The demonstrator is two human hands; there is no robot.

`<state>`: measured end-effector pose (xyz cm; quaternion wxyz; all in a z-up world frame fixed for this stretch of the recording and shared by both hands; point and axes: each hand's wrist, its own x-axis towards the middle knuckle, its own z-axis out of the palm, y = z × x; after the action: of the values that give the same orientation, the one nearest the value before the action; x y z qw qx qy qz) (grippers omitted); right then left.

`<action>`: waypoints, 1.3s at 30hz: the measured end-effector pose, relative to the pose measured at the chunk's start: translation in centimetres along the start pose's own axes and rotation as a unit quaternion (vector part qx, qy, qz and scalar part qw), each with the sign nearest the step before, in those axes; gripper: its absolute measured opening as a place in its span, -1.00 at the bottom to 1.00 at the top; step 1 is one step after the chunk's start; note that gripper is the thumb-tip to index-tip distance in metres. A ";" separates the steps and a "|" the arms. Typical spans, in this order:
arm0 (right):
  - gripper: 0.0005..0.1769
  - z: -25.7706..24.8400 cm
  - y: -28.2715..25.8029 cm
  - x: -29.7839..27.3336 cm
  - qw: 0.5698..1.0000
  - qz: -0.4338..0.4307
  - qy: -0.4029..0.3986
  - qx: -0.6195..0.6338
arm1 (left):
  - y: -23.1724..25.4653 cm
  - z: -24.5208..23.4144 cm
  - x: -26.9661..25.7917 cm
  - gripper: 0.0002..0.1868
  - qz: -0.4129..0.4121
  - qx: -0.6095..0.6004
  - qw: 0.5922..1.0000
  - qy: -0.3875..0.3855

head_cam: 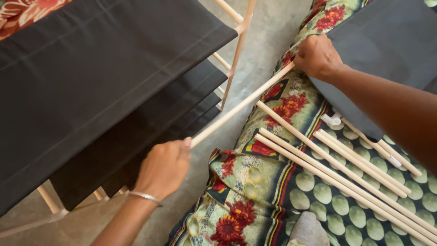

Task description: The person assembles a small wooden frame by inserting white plastic connectors and wooden dowels into a black fabric sling. They repeatedly pick up dowels and connectors, align them, and press them into place to build the frame structure.

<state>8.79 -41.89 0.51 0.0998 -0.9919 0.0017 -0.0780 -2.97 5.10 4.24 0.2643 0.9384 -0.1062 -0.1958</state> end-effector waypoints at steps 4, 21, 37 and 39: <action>-0.80 -0.6 -0.5 0.4 0.999 -0.028 0.015 -0.036 | 4.0 2.6 2.9 -0.58 0.069 -0.125 0.989 0.049; -0.76 -4.5 -3.5 -3.3 1.000 -0.008 0.001 -0.014 | 17.5 12.9 13.7 -0.56 -0.070 -0.408 0.903 -0.111; -0.86 -7.0 -7.1 -6.5 1.000 0.015 -0.008 0.014 | 17.5 13.1 16.8 -0.64 -0.024 -0.683 0.653 -0.326; -0.87 -7.4 -7.1 -6.4 1.000 0.004 0.009 0.029 | 16.3 11.7 16.1 -0.56 0.025 -0.655 0.661 -0.366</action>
<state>1.21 -36.27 8.09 0.1292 -0.9878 0.0045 -0.0865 4.99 -18.72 -1.20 0.7552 0.3724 -0.0616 -0.5359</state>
